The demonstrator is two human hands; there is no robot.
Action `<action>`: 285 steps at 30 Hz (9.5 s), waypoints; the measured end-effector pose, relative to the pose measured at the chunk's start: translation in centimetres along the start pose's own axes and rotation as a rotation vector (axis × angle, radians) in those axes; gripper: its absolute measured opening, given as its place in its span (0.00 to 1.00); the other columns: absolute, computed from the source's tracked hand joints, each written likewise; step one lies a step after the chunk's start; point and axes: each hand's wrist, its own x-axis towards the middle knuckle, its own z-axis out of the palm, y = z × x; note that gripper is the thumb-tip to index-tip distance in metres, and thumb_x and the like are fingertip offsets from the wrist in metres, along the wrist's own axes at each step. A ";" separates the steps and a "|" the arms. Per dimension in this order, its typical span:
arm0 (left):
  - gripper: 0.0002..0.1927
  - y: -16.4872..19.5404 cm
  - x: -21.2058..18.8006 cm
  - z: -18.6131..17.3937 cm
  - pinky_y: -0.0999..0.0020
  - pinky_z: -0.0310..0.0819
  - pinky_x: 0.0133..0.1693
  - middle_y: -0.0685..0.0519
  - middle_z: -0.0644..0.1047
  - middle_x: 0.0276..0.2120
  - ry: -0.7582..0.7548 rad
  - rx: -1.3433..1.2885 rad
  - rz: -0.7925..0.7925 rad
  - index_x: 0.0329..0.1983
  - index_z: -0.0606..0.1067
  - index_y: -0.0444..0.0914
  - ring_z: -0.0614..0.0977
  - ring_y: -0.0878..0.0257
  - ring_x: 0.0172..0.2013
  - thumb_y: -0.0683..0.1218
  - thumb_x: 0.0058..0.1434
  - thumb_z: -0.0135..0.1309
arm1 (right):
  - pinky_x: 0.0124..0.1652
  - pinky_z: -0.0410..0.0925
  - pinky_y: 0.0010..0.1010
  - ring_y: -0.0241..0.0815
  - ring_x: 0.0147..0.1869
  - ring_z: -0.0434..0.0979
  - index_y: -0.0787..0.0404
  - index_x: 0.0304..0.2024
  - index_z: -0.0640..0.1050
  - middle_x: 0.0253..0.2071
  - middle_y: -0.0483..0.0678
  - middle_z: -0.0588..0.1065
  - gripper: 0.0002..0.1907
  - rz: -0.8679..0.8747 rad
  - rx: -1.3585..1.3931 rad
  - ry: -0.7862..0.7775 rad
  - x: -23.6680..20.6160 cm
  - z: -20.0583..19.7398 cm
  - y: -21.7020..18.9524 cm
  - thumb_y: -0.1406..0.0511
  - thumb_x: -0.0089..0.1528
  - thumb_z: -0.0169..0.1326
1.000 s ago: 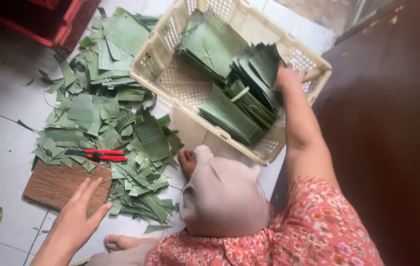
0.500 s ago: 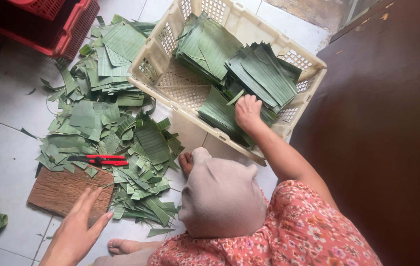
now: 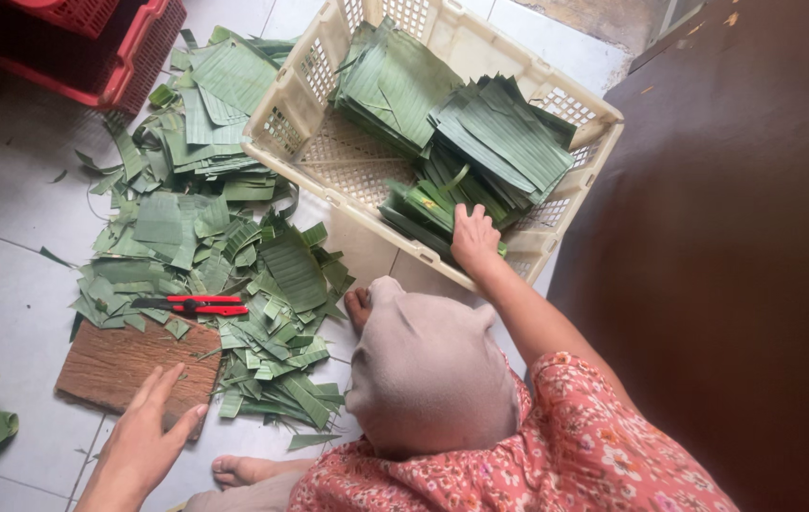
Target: The person sits on a tiled floor and trims banana leaves with red-handled shears, cutting off edges and torn sections over a wooden board. They stack the trimmed leaves, then gather the stacks and place them into a plastic crate.
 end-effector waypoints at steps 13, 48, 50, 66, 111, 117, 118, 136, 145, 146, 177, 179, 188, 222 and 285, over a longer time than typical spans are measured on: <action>0.41 -2.7 0.2 1.4 0.57 0.61 0.64 0.44 0.61 0.73 0.021 -0.001 0.035 0.72 0.64 0.47 0.64 0.48 0.70 0.57 0.54 0.60 | 0.49 0.72 0.43 0.49 0.54 0.79 0.60 0.63 0.75 0.53 0.54 0.79 0.33 0.183 0.745 -0.865 7.0 -6.5 4.6 0.64 0.54 0.59; 0.42 -6.8 2.1 2.9 0.57 0.65 0.64 0.46 0.66 0.71 -0.100 0.046 -0.083 0.74 0.63 0.45 0.69 0.50 0.68 0.59 0.56 0.58 | 0.65 0.61 0.44 0.60 0.67 0.66 0.68 0.61 0.65 0.63 0.62 0.66 0.38 0.660 0.896 0.547 2.6 -3.8 5.9 0.62 0.54 0.65; 0.42 -7.4 2.5 3.3 0.57 0.65 0.64 0.46 0.66 0.71 -0.099 0.044 -0.057 0.73 0.63 0.45 0.69 0.49 0.68 0.59 0.56 0.58 | 0.66 0.59 0.42 0.60 0.70 0.62 0.71 0.65 0.58 0.65 0.66 0.62 0.50 0.863 0.915 0.402 4.3 -4.6 6.1 0.62 0.49 0.71; 0.43 -9.6 3.3 4.8 0.57 0.64 0.65 0.45 0.67 0.70 -0.120 0.098 -0.059 0.74 0.63 0.47 0.69 0.49 0.69 0.60 0.55 0.60 | 0.57 0.69 0.49 0.66 0.59 0.76 0.72 0.48 0.73 0.52 0.67 0.75 0.18 0.789 0.627 0.367 6.8 -9.0 6.0 0.70 0.55 0.53; 0.40 0.4 -2.7 -1.1 0.54 0.65 0.63 0.48 0.61 0.73 -0.013 0.187 -0.062 0.73 0.62 0.48 0.69 0.45 0.66 0.59 0.57 0.58 | 0.60 0.67 0.54 0.60 0.72 0.61 0.44 0.66 0.67 0.72 0.53 0.58 0.43 -0.001 0.066 0.050 2.1 -9.7 5.5 0.68 0.51 0.68; 0.40 1.7 -6.4 -4.1 0.55 0.65 0.62 0.45 0.63 0.71 0.123 0.158 0.059 0.72 0.63 0.47 0.70 0.43 0.64 0.59 0.56 0.57 | 0.61 0.69 0.48 0.66 0.70 0.67 0.41 0.73 0.57 0.66 0.64 0.65 0.53 -0.047 0.071 -0.358 2.6 -5.2 9.1 0.76 0.49 0.60; 0.40 1.1 -7.1 -4.7 0.55 0.65 0.62 0.42 0.64 0.69 0.188 0.098 0.097 0.71 0.63 0.45 0.69 0.43 0.64 0.58 0.56 0.57 | 0.62 0.68 0.49 0.67 0.71 0.65 0.40 0.74 0.56 0.67 0.64 0.63 0.55 -0.043 0.046 -0.389 3.5 -4.9 10.3 0.75 0.48 0.63; 0.29 -20.0 -17.2 25.9 0.61 0.70 0.55 0.49 0.80 0.55 0.361 -1.565 -0.460 0.63 0.77 0.37 0.79 0.58 0.53 0.56 0.63 0.54 | 0.59 0.72 0.44 0.51 0.63 0.79 0.47 0.68 0.69 0.59 0.55 0.78 0.42 -0.497 -0.297 -0.451 14.2 -18.3 -4.3 0.58 0.51 0.67; 0.25 -25.9 -15.2 23.1 0.64 0.75 0.53 0.47 0.82 0.50 0.959 -1.028 -0.698 0.57 0.77 0.37 0.82 0.59 0.51 0.53 0.60 0.63 | 0.58 0.73 0.43 0.49 0.63 0.79 0.46 0.67 0.70 0.60 0.53 0.79 0.37 -1.225 -0.309 -0.489 9.9 -19.8 -42.4 0.54 0.55 0.63; 0.23 -27.2 -15.3 22.4 0.64 0.76 0.52 0.46 0.82 0.49 1.089 -1.053 -0.751 0.55 0.78 0.37 0.83 0.59 0.50 0.52 0.59 0.63 | 0.58 0.73 0.43 0.49 0.63 0.79 0.46 0.67 0.70 0.60 0.53 0.79 0.36 -1.302 -0.344 -0.540 8.2 -18.7 -45.5 0.54 0.56 0.62; 0.46 -48.2 -14.2 16.4 0.66 0.68 0.65 0.49 0.79 0.62 1.121 -1.538 -1.145 0.65 0.76 0.39 0.78 0.59 0.63 0.62 0.45 0.74 | 0.46 0.79 0.32 0.43 0.49 0.84 0.59 0.49 0.79 0.48 0.51 0.78 0.14 -1.406 -0.064 -1.237 -26.2 13.6 -45.9 0.65 0.61 0.61; 0.51 -48.5 -13.9 16.5 0.61 0.63 0.64 0.49 0.70 0.66 1.162 -1.585 -1.095 0.70 0.65 0.43 0.70 0.57 0.65 0.58 0.45 0.75 | 0.46 0.79 0.32 0.43 0.49 0.84 0.59 0.50 0.79 0.48 0.51 0.78 0.14 -1.408 -0.042 -1.237 -26.3 13.5 -46.1 0.65 0.61 0.61; 0.45 -48.5 -13.0 16.0 0.59 0.65 0.62 0.47 0.75 0.63 1.147 -1.697 -1.133 0.68 0.70 0.37 0.74 0.55 0.64 0.50 0.46 0.73 | 0.47 0.78 0.31 0.43 0.49 0.84 0.60 0.50 0.80 0.50 0.50 0.79 0.14 -1.408 0.009 -1.263 -27.0 14.3 -46.2 0.67 0.61 0.60; 0.08 -15.0 -18.6 1.0 0.58 0.68 0.44 0.55 0.80 0.20 0.519 0.564 -0.173 0.22 0.80 0.48 0.84 0.60 0.27 0.46 0.54 0.54 | 0.60 0.63 0.53 0.68 0.62 0.73 0.57 0.81 0.43 0.50 0.68 0.77 0.76 -1.761 -0.140 -0.674 -31.4 -11.1 -52.9 0.36 0.44 0.67; 0.47 -24.6 -5.9 20.9 0.54 0.66 0.64 0.38 0.69 0.66 0.350 -1.077 -0.871 0.69 0.67 0.35 0.71 0.45 0.65 0.72 0.58 0.54 | 0.61 0.70 0.41 0.57 0.62 0.72 0.58 0.67 0.69 0.60 0.59 0.65 0.33 -0.904 0.725 -0.867 -33.0 11.2 -43.6 0.73 0.59 0.57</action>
